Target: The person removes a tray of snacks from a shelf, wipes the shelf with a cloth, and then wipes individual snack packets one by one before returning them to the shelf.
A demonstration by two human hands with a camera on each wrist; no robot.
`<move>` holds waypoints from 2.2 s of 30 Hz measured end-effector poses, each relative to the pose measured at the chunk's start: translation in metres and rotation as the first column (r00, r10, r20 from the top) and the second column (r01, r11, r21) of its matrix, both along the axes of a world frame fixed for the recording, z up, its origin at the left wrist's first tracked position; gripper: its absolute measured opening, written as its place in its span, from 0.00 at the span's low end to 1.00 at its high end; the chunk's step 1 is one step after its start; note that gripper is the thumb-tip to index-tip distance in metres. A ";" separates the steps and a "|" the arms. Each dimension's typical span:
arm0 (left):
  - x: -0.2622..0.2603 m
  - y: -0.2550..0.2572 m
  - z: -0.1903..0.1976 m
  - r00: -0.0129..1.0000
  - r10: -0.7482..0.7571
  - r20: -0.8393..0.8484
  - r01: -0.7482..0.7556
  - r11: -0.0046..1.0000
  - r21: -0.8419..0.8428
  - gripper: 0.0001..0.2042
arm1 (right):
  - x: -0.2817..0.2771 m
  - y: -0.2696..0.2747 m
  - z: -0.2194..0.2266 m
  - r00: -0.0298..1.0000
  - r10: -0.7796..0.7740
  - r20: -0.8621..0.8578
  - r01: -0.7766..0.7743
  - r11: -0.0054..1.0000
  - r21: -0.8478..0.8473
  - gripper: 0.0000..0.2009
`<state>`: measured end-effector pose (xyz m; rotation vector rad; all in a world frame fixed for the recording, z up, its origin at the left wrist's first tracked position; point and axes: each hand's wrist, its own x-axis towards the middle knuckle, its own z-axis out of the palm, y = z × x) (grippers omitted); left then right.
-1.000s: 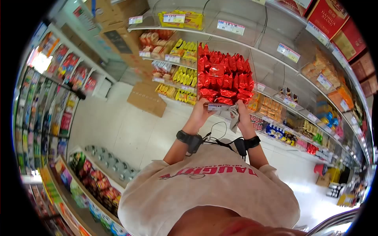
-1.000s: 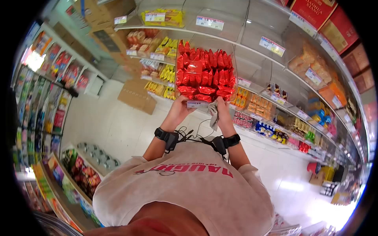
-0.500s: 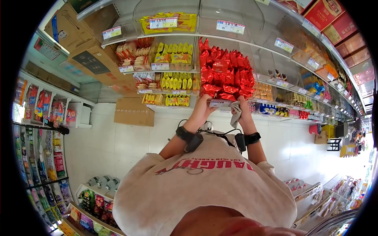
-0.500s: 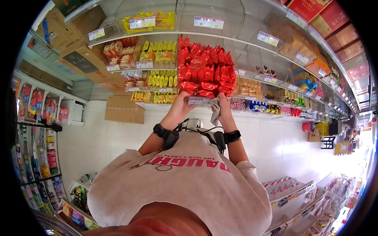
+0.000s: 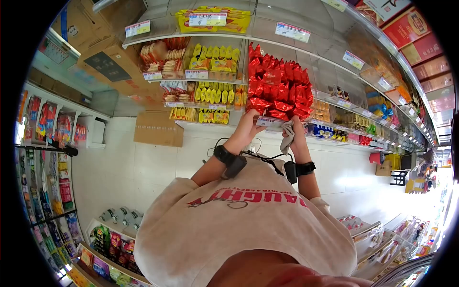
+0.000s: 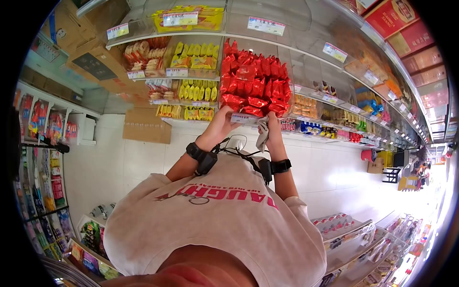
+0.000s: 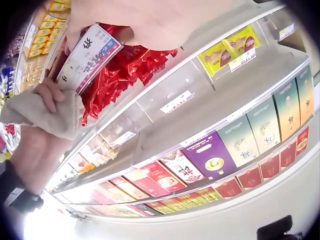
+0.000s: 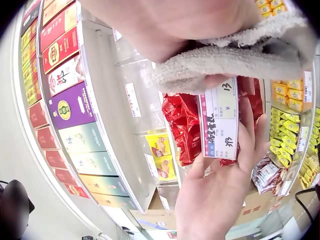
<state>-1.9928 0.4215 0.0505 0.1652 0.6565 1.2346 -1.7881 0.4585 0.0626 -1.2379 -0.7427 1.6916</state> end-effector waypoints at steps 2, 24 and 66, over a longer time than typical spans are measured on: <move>-0.001 0.006 0.000 1.000 0.009 -0.007 -0.009 1.000 -0.021 0.12 | -0.001 0.001 -0.001 1.000 -0.004 -0.023 0.004 1.000 0.002 0.16; -0.025 0.103 0.013 0.991 0.085 -0.099 -0.082 0.996 0.026 0.06 | -0.031 0.096 0.002 0.991 0.037 -0.132 -0.040 0.999 -0.024 0.15; -0.067 0.202 -0.002 0.948 -0.189 -0.255 0.191 0.981 -0.014 0.26 | -0.046 0.225 -0.021 0.975 0.201 -0.090 -0.210 0.972 -0.104 0.15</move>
